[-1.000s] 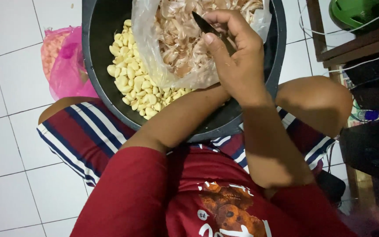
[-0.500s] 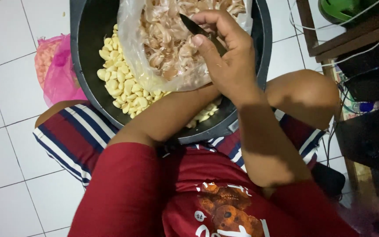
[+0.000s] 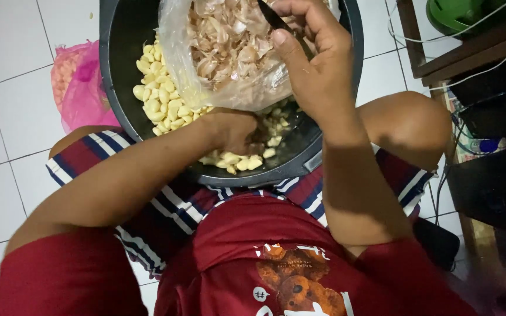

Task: A person sits on the floor peeling garlic cloves one by one, separating the skins into a plastic bag and the peeled cloves into a large bowl.

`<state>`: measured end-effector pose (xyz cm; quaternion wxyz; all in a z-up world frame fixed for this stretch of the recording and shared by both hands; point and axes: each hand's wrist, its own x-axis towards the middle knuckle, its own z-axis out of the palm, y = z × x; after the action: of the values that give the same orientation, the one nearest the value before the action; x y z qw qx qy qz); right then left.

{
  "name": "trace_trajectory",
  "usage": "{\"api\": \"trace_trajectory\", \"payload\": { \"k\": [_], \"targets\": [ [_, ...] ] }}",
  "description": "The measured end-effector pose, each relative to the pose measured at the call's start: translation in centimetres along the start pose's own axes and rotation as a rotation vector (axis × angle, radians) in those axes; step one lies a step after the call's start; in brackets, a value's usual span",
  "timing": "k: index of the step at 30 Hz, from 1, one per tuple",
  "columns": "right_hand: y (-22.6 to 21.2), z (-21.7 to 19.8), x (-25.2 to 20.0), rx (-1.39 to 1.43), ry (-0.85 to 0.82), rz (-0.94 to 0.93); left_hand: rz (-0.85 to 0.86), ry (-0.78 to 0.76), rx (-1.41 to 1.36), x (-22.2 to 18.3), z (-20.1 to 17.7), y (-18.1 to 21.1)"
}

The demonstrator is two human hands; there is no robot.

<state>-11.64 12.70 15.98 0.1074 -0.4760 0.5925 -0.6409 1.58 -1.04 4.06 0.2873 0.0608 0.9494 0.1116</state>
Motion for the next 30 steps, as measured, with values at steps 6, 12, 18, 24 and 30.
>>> {"api": "trace_trajectory", "payload": {
  "k": [6,12,18,24,30],
  "targets": [
    [0.6,0.0,-0.1,0.001,-0.023,-0.003,-0.21,-0.22,-0.041,-5.2,-1.2,-1.3],
    [0.6,-1.4,-0.1,-0.283,0.037,-0.056,0.002,0.248,-0.524,-7.2,-1.1,-3.1],
    [2.7,-0.6,0.1,-0.364,0.115,-0.07,-0.171,0.716,-0.064,-6.7,-1.1,-2.9],
    [2.2,0.8,-0.3,-0.387,-0.03,0.014,-0.568,0.73,0.062,-3.4,-0.6,-1.8],
    [2.7,1.6,-0.1,-0.379,-0.065,0.052,-0.375,1.245,0.253,-4.1,-2.0,-5.1]
  ]
}}
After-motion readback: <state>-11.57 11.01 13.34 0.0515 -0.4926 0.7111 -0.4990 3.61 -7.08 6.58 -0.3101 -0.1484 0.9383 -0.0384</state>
